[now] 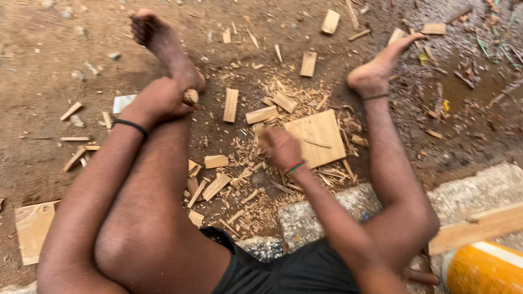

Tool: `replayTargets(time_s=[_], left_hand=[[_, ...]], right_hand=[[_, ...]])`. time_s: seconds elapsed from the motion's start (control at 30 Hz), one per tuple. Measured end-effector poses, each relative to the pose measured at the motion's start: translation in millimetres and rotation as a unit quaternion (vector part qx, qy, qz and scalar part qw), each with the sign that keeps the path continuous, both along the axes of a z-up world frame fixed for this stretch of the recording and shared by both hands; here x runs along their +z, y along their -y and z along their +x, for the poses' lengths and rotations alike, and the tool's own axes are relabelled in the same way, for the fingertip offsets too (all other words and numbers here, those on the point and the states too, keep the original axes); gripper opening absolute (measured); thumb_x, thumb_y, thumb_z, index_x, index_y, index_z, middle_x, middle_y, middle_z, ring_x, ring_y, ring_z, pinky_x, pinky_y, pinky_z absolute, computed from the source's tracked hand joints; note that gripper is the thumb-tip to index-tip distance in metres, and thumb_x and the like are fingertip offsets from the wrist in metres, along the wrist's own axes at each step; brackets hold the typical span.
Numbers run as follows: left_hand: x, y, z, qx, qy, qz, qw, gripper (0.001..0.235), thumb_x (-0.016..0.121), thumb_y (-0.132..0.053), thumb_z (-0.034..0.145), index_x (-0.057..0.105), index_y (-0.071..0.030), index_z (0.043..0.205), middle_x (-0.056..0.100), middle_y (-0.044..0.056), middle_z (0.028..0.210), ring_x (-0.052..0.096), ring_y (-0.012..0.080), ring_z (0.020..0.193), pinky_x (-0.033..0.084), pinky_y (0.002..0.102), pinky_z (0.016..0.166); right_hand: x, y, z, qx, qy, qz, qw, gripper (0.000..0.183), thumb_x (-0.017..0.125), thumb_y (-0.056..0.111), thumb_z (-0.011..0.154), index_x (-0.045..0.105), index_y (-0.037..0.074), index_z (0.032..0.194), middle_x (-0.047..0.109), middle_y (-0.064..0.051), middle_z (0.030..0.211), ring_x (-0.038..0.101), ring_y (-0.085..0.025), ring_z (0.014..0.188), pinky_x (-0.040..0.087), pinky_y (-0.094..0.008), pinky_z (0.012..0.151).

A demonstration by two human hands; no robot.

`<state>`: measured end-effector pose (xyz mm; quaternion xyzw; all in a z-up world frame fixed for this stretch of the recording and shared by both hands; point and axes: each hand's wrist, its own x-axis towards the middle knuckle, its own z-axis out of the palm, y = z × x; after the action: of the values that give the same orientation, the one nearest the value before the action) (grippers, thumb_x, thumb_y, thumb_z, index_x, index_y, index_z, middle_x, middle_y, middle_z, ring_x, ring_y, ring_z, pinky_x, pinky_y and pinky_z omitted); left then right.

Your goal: The person sits on the ground and uses a wooden mallet to strike a small cylindrical wooden piece held in the left hand. The person repeatedly positions the piece and strikes it, creating wood shavings and small fragments that accumulate on the ground.

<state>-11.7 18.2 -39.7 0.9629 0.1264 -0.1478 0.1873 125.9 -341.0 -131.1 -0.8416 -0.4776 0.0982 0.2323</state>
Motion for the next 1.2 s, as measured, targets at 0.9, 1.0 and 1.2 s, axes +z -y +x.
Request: replayTargets(time_s=[0.9,1.0,1.2], left_hand=[[98,82,12,-0.100,-0.029,-0.079,0.991,0.052,0.081,-0.029,0.076,0.065,-0.014,0.124,0.076,0.022,0.096,0.072,0.0391,0.087,0.059,0.048,0.080],[121,127,1,-0.113,-0.051,-0.132,0.983,0.060,0.085,-0.033,0.074,0.064,-0.012,0.126,0.076,0.020,0.096,0.073,0.0364,0.086,0.058,0.047,0.079],[139,183,6,-0.198,-0.043,-0.188,0.961,0.048,0.082,-0.041,0.078,0.068,-0.007,0.110,0.077,0.018,0.090,0.074,0.0327,0.080,0.059,0.045,0.076]], right_hand=[[173,184,-24,-0.028,-0.053,0.227,0.972,0.028,0.072,0.004,0.085,0.070,0.005,0.112,0.070,-0.012,0.112,0.069,-0.029,0.107,0.057,-0.042,0.092],[175,181,-18,-0.075,-0.050,0.242,0.966,0.023,0.072,0.004,0.089,0.069,0.004,0.112,0.066,-0.013,0.114,0.068,-0.025,0.107,0.058,-0.040,0.091],[146,169,13,-0.082,-0.039,0.245,0.965,0.022,0.073,0.005,0.090,0.074,0.006,0.113,0.075,-0.011,0.115,0.072,-0.024,0.103,0.060,-0.037,0.087]])
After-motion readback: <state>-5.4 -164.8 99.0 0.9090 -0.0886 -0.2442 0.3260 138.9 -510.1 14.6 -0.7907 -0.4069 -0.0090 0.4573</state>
